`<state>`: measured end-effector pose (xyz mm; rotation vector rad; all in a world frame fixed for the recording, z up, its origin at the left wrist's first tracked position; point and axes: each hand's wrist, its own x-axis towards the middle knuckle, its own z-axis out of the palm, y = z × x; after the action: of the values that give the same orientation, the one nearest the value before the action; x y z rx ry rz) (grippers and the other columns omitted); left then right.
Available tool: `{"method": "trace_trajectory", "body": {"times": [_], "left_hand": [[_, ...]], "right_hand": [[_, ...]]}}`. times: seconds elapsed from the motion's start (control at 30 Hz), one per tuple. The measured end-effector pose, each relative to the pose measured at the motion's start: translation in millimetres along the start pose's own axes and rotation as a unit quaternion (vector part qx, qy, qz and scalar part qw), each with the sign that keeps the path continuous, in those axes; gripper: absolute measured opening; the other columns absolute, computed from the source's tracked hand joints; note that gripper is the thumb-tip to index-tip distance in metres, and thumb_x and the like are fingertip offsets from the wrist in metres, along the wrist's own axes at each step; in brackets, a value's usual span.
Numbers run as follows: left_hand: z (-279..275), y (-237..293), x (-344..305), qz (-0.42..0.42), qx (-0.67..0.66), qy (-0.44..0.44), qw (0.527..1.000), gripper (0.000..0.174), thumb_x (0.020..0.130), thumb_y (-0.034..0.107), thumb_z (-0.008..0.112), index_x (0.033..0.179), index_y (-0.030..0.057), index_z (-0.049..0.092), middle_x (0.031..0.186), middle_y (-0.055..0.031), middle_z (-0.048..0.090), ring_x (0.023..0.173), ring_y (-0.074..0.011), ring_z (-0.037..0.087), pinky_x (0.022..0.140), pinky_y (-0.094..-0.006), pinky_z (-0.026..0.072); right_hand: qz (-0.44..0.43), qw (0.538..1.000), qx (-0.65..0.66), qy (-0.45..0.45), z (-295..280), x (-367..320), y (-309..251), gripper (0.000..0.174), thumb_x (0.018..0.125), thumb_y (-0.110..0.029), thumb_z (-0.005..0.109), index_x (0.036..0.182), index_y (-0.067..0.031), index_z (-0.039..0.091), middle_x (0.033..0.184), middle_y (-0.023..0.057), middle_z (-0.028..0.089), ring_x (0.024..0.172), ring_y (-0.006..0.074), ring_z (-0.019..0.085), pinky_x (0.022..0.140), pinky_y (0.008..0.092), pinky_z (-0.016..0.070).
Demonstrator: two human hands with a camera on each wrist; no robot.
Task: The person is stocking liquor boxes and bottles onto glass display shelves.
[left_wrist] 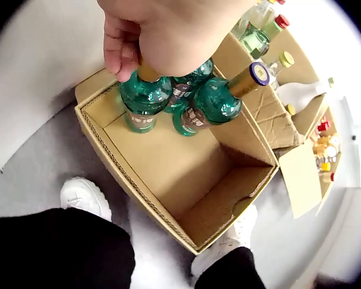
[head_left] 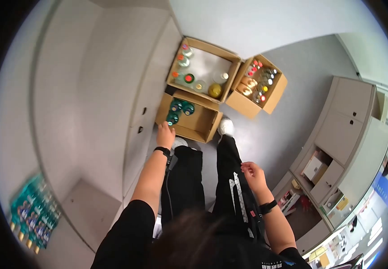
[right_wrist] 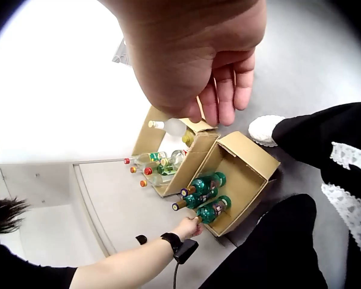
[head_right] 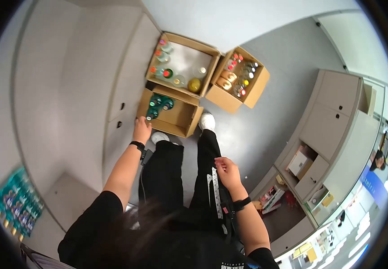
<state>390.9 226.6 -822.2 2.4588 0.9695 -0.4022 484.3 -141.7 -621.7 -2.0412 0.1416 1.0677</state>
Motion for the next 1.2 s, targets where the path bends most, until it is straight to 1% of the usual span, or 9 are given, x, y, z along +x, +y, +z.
{"method": "trace_trajectory", "body": {"times": [0.1, 0.13, 0.33, 0.53, 0.67, 0.9, 1.0, 1.1, 1.2], "left_hand": [[42.8, -6.8, 27.5, -0.013, 0.029, -0.002, 0.999, 0.038, 0.084, 0.017, 0.066, 0.114, 0.0011, 0.049, 0.107, -0.0231, 0.055, 0.098, -0.0417, 0.058, 0.083, -0.0478, 0.0493], [64.5, -21.3, 36.6, 0.023, 0.026, 0.014, 0.999, 0.039, 0.084, 0.017, 0.065, 0.115, -0.0002, 0.049, 0.108, -0.0236, 0.055, 0.099, -0.0414, 0.058, 0.084, -0.0478, 0.0491], [80.9, -15.4, 57.7, -0.011, 0.126, -0.115, 0.985, 0.026, 0.092, 0.018, 0.058, 0.107, -0.0019, 0.052, 0.099, -0.0235, 0.061, 0.092, -0.0411, 0.063, 0.078, -0.0484, 0.0522], [101.2, -67.9, 66.4, 0.016, 0.146, -0.075, 0.986, 0.020, 0.095, 0.019, 0.051, 0.100, -0.0006, 0.054, 0.098, -0.0238, 0.061, 0.090, -0.0408, 0.064, 0.076, -0.0485, 0.0522], [43.5, -32.4, 33.5, 0.016, 0.136, -0.105, 0.985, 0.019, 0.094, 0.018, 0.052, 0.101, 0.0000, 0.053, 0.097, -0.0239, 0.061, 0.090, -0.0420, 0.063, 0.075, -0.0505, 0.0514], [-75.6, 18.3, -49.2, 0.098, 0.088, -0.119, 0.984, 0.024, 0.091, 0.025, 0.054, 0.095, 0.0019, 0.051, 0.089, -0.0217, 0.062, 0.080, -0.0419, 0.061, 0.067, -0.0526, 0.0496], [-140.5, 41.7, -91.8, 0.147, 0.047, -0.127, 0.980, 0.025, 0.090, 0.028, 0.056, 0.095, 0.0034, 0.051, 0.082, -0.0197, 0.063, 0.074, -0.0409, 0.061, 0.063, -0.0529, 0.0488], [-190.6, 60.3, -142.1, 0.158, 0.020, -0.133, 0.978, 0.025, 0.088, 0.030, 0.059, 0.093, 0.0058, 0.052, 0.076, -0.0160, 0.064, 0.070, -0.0381, 0.063, 0.060, -0.0517, 0.0490], [-250.1, 92.8, -183.3, 0.165, -0.025, -0.128, 0.978, 0.025, 0.088, 0.032, 0.059, 0.091, 0.0073, 0.052, 0.076, -0.0123, 0.066, 0.070, -0.0364, 0.063, 0.058, -0.0487, 0.0486]], "right_hand": [[0.039, 0.999, 0.036, 0.013, -0.8, -3.9, 24.6, 0.019, 0.092, -0.005, 0.057, 0.107, 0.0010, 0.065, 0.095, 0.0111, 0.070, 0.088, 0.0177, 0.067, 0.080, 0.0278, 0.0528], [0.053, 0.998, 0.031, 0.020, 0.9, -4.5, 34.4, 0.018, 0.092, -0.005, 0.056, 0.107, 0.0009, 0.065, 0.095, 0.0110, 0.070, 0.089, 0.0181, 0.068, 0.081, 0.0283, 0.0524], [0.072, 0.994, 0.062, 0.045, 17.5, -5.2, 62.7, 0.017, 0.093, -0.004, 0.056, 0.107, 0.0005, 0.065, 0.097, 0.0112, 0.069, 0.091, 0.0180, 0.067, 0.081, 0.0286, 0.0524], [0.052, 0.996, 0.055, 0.038, 36.1, -5.4, 60.3, 0.016, 0.092, -0.004, 0.058, 0.104, -0.0003, 0.066, 0.094, 0.0106, 0.070, 0.086, 0.0180, 0.068, 0.078, 0.0287, 0.0529], [0.039, 0.997, 0.066, 0.015, 41.8, -8.3, 49.3, 0.017, 0.091, -0.003, 0.057, 0.105, 0.0001, 0.066, 0.095, 0.0114, 0.070, 0.087, 0.0190, 0.068, 0.078, 0.0291, 0.0539], [-0.061, 0.996, 0.052, -0.048, 51.3, 2.2, -24.0, 0.019, 0.088, -0.002, 0.058, 0.105, -0.0004, 0.066, 0.096, 0.0126, 0.068, 0.088, 0.0219, 0.068, 0.079, 0.0303, 0.0542], [-0.138, 0.987, 0.001, -0.083, 54.8, 6.0, -53.1, 0.022, 0.084, -0.008, 0.062, 0.104, -0.0027, 0.066, 0.095, 0.0125, 0.068, 0.085, 0.0237, 0.068, 0.078, 0.0323, 0.0541], [-0.226, 0.961, -0.083, -0.133, 53.6, 3.2, -85.9, 0.032, 0.081, -0.008, 0.067, 0.112, -0.0035, 0.062, 0.100, 0.0114, 0.065, 0.090, 0.0222, 0.066, 0.082, 0.0324, 0.0539], [-0.326, 0.915, -0.154, -0.179, 51.6, -6.5, -122.0, 0.054, 0.074, -0.014, 0.074, 0.124, -0.0074, 0.056, 0.111, 0.0115, 0.062, 0.104, 0.0281, 0.060, 0.091, 0.0369, 0.0498]]}}
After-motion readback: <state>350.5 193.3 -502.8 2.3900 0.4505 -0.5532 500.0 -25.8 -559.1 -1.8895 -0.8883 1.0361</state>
